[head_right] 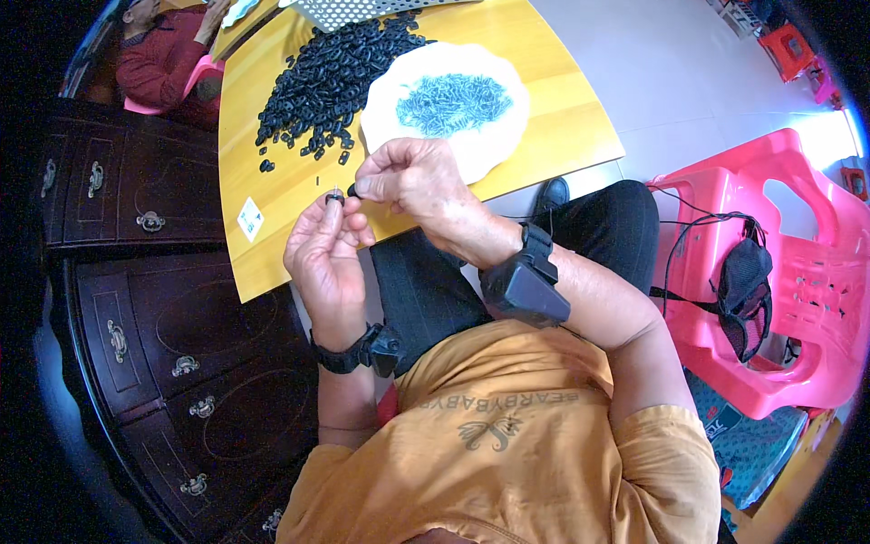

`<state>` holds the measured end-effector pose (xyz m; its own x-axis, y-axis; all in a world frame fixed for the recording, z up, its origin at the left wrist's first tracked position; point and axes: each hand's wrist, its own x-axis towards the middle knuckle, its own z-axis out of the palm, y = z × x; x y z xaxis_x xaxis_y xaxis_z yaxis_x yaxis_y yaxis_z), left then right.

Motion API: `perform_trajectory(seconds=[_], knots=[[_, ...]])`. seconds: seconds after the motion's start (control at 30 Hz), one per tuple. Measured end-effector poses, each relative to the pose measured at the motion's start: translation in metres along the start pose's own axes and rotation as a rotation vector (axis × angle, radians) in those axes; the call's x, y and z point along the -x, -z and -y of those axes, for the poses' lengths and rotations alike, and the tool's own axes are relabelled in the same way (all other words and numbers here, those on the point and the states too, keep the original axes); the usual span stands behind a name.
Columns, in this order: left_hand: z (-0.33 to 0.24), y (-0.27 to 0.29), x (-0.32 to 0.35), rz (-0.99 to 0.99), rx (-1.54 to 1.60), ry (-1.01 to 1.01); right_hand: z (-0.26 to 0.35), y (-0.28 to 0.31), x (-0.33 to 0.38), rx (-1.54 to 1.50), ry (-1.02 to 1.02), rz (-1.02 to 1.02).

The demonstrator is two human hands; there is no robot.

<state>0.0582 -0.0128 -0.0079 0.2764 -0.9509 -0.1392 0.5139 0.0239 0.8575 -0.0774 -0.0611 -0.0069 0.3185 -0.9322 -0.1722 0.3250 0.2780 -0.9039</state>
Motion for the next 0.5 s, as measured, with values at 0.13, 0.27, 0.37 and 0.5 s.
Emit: perform_trajectory(seconds=[0.13,0.27,0.37,0.5], knots=[[-0.0001,0.0000,-0.0002,0.002,0.014,-0.005,0.0000,-0.0001,0.0014,-0.014,-0.008,-0.027],[-0.0006,0.0033,-0.0015,0.011,0.039,-0.006,-0.0019,0.0011,0.0021,-0.064,-0.039,-0.051],[0.0013,0.0034,-0.0013,0.018,0.032,-0.015,-0.0017,0.0013,0.0036,-0.069,-0.040,-0.026],[0.0019,0.0015,-0.0002,0.016,0.015,-0.021,-0.0042,-0.0035,0.0072,0.001,0.043,-0.021]])
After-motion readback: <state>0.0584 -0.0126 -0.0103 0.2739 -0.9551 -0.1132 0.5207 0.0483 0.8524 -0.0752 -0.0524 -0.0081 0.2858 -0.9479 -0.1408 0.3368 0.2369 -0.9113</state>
